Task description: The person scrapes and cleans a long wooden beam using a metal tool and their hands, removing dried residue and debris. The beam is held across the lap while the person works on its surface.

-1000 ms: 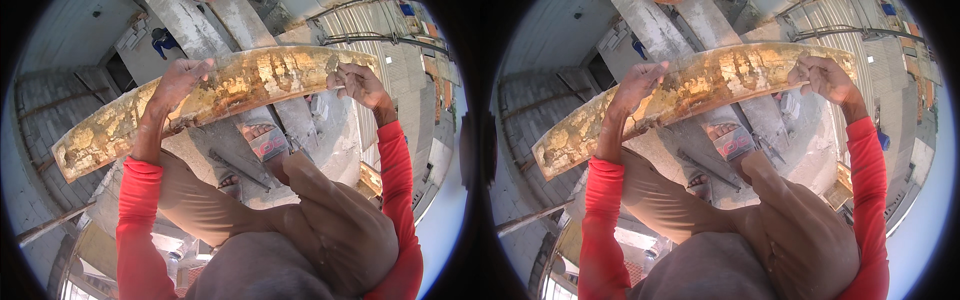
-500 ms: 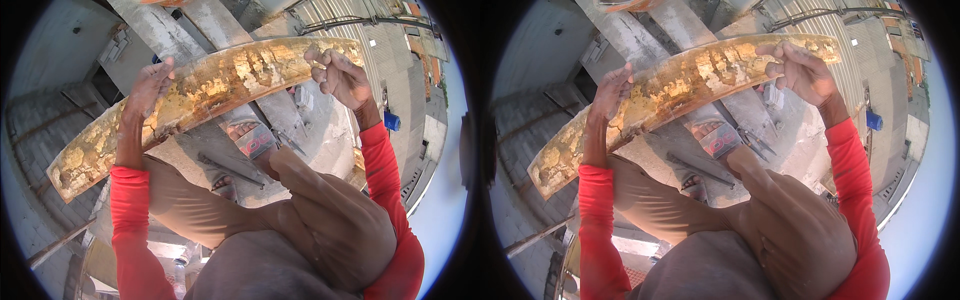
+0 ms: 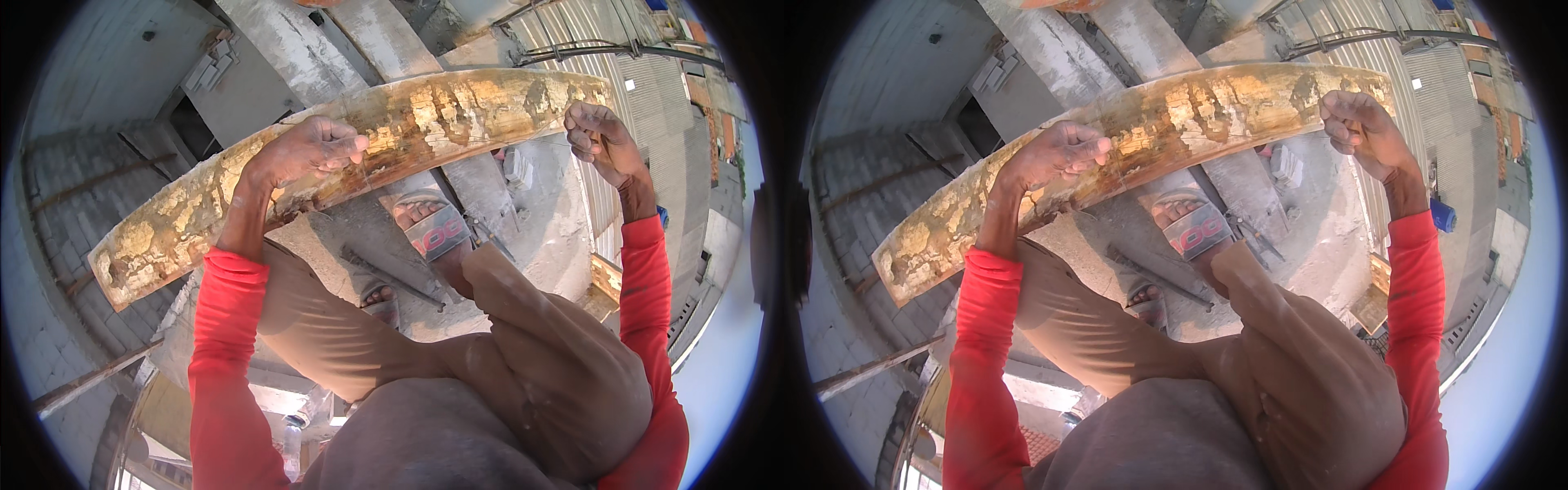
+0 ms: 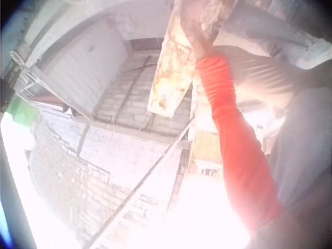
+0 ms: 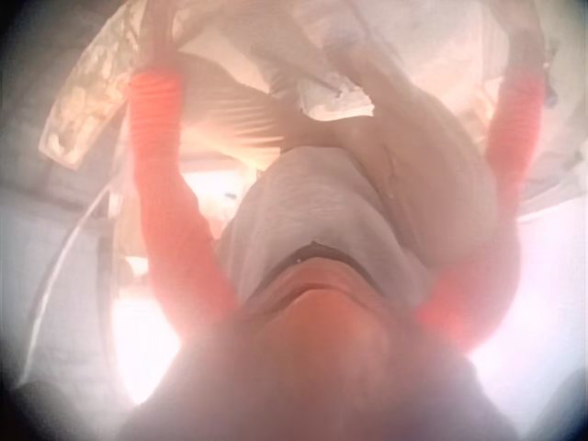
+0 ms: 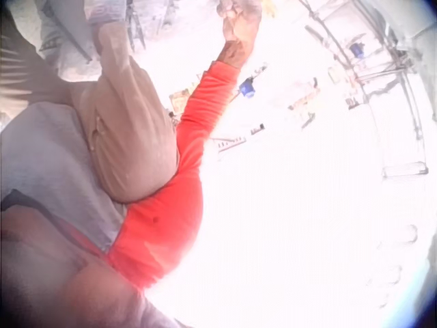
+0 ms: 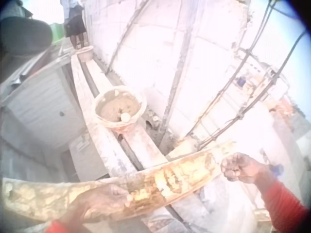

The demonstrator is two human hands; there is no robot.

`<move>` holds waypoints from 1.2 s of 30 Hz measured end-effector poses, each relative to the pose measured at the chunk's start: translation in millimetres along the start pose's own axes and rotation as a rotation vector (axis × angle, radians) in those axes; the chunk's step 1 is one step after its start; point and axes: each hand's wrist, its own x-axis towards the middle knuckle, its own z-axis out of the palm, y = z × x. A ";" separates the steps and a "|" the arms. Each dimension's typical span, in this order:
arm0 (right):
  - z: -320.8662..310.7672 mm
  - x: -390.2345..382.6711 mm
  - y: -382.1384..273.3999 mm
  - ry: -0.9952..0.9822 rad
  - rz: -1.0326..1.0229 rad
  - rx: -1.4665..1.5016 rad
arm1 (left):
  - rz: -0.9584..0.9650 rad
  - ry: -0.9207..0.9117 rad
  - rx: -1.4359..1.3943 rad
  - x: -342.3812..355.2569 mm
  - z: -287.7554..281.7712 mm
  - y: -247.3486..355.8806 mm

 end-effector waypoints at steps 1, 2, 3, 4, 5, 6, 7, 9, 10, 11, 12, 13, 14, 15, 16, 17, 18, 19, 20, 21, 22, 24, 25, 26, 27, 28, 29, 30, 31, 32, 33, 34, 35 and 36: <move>-0.7 -0.2 0.7 0.028 -0.021 0.047 | 0.029 0.042 0.028 0.1 3.2 1.0; -1.2 -0.4 1.2 0.050 -0.013 0.050 | 0.061 0.081 0.057 0.9 7.0 2.1; -2.1 -0.6 1.1 0.089 -0.007 0.051 | 0.076 0.106 0.146 0.8 11.8 2.9; -3.4 -1.3 0.5 0.120 0.002 0.046 | 0.092 0.135 0.235 -0.2 17.7 3.4; -4.9 -2.1 -0.8 0.145 -0.012 0.041 | 0.088 0.155 0.312 -1.3 22.1 4.7; -6.6 -3.9 -2.4 0.161 0.007 0.037 | 0.089 0.159 0.391 -2.1 24.8 6.7; -8.4 -5.2 -4.3 0.174 0.026 0.027 | 0.073 0.156 0.460 -2.7 27.3 8.6; -12.3 -7.4 -6.8 0.191 0.049 -0.004 | 0.121 0.207 0.530 -4.3 30.3 11.4; -14.1 -7.4 -7.0 0.200 0.049 -0.027 | 0.103 0.225 0.517 -4.2 29.7 12.7; -16.0 -7.2 -7.0 0.203 0.060 -0.054 | 0.090 0.228 0.499 -4.9 28.2 13.4; -17.4 -6.7 -6.5 0.212 0.062 -0.060 | 0.075 0.234 0.484 -5.5 26.1 14.0; -18.8 -6.1 -5.8 0.211 0.075 -0.070 | 0.040 0.205 0.532 -5.5 24.9 13.9; -19.8 -5.1 -4.7 0.189 0.087 -0.081 | 0.063 0.216 0.494 -6.6 23.2 13.3; -21.1 -5.2 -4.0 0.216 0.085 -0.067 | 0.086 0.229 0.455 -7.1 23.2 11.7; -22.4 -4.6 -3.5 0.211 0.091 -0.061 | 0.083 0.232 0.412 -7.5 22.6 10.1; -23.4 -5.1 -2.7 0.207 0.097 -0.055 | 0.140 0.234 0.408 -7.8 21.1 8.5; -24.5 -5.4 -2.6 0.194 0.094 -0.046 | 0.133 0.272 0.453 -7.9 19.2 6.9; -25.1 -6.4 -2.6 0.191 0.102 -0.007 | 0.107 0.296 0.485 -9.0 16.5 5.4; -25.1 -7.7 -2.7 0.196 0.122 -0.016 | 0.080 0.326 0.517 -11.0 12.7 4.1; -24.3 -9.1 -2.9 0.193 0.133 -0.024 | 0.106 0.370 0.526 -10.7 8.8 3.4; -22.2 -10.9 -2.5 0.199 0.156 -0.041 | 0.157 0.423 0.538 -10.7 4.5 2.7; -15.3 -12.9 -0.6 0.183 0.178 -0.017 | 0.195 0.539 0.546 -9.9 -1.7 0.3; -10.5 -14.1 0.9 0.192 0.185 0.010 | 0.148 0.619 0.576 -10.8 -6.0 -0.7; -4.9 -15.1 3.2 0.208 0.191 0.034 | 0.147 0.650 0.572 -10.2 -8.6 -2.0; 1.9 -16.1 6.5 0.211 0.203 0.043 | 0.150 0.689 0.558 -8.2 -11.3 -2.9; 8.4 -17.2 9.5 0.222 0.174 0.048 | 0.145 0.720 0.536 -6.5 -13.1 -4.0; 15.3 -18.1 13.3 0.231 0.141 0.052 | 0.141 0.740 0.537 -6.5 -15.5 -5.1; 20.2 -19.5 15.3 0.249 0.108 0.063 | 0.127 0.748 0.529 -6.2 -17.4 -6.0; 24.1 -20.2 16.8 0.257 0.084 0.076 | 0.096 0.769 0.524 -6.1 -18.7 -7.1; 26.8 -21.2 17.5 0.274 0.059 0.094 | 0.099 0.748 0.530 -6.1 -20.3 -7.7; 27.3 -23.0 16.4 0.289 0.034 0.112 | 0.082 0.744 0.537 -6.5 -21.2 -8.7; 28.6 -23.2 16.8 0.252 0.004 0.134 | 0.061 0.734 0.540 -7.1 -22.2 -9.4; 26.8 -25.9 14.1 0.173 -0.003 0.133 | 0.086 0.780 0.574 -7.7 -24.1 -9.6; 27.1 -26.6 14.6 0.130 0.056 0.124 | 0.108 0.819 0.604 -7.9 -25.9 -9.6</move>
